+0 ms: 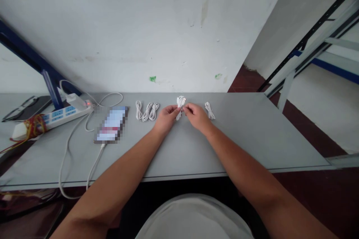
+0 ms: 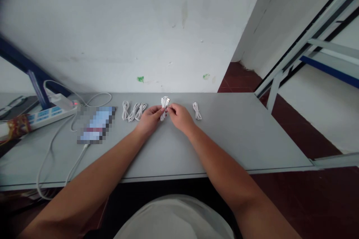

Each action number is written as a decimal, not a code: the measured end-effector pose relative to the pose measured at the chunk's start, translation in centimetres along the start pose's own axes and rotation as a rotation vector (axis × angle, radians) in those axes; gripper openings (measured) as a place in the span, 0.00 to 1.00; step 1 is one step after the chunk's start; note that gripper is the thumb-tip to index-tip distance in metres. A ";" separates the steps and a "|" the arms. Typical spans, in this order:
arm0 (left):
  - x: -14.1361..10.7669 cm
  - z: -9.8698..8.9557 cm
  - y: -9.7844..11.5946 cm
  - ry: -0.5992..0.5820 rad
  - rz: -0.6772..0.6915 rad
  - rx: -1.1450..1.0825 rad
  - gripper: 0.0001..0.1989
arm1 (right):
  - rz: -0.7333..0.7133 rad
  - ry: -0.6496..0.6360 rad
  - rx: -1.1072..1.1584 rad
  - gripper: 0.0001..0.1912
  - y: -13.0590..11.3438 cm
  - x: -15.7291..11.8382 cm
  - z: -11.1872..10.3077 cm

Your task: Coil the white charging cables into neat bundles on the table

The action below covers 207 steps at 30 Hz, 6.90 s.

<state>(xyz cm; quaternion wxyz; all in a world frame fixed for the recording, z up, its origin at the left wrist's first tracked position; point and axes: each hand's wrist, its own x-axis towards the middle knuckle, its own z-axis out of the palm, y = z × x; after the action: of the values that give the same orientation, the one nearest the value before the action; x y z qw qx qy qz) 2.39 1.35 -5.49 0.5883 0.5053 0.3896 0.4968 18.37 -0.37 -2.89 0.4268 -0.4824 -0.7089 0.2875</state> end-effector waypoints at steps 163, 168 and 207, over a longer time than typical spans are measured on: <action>-1.1 0.0 1.6 -0.438 0.029 0.186 0.18 | 0.473 -0.519 0.449 0.06 1.2 1.0 -3.1; -1.1 -0.4 1.9 -0.475 -0.096 0.088 0.19 | 0.426 -0.506 0.283 0.08 1.6 1.1 -3.7; -0.9 -0.4 1.5 0.039 0.352 0.847 0.14 | 0.037 0.131 -0.180 0.09 1.0 -0.1 1.6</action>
<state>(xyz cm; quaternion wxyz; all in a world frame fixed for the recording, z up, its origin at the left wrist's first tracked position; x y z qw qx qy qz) 1.52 0.56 -4.17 0.2293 0.7503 0.4776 0.3955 17.46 -0.04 -4.51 0.4219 -0.5494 -0.6935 0.1981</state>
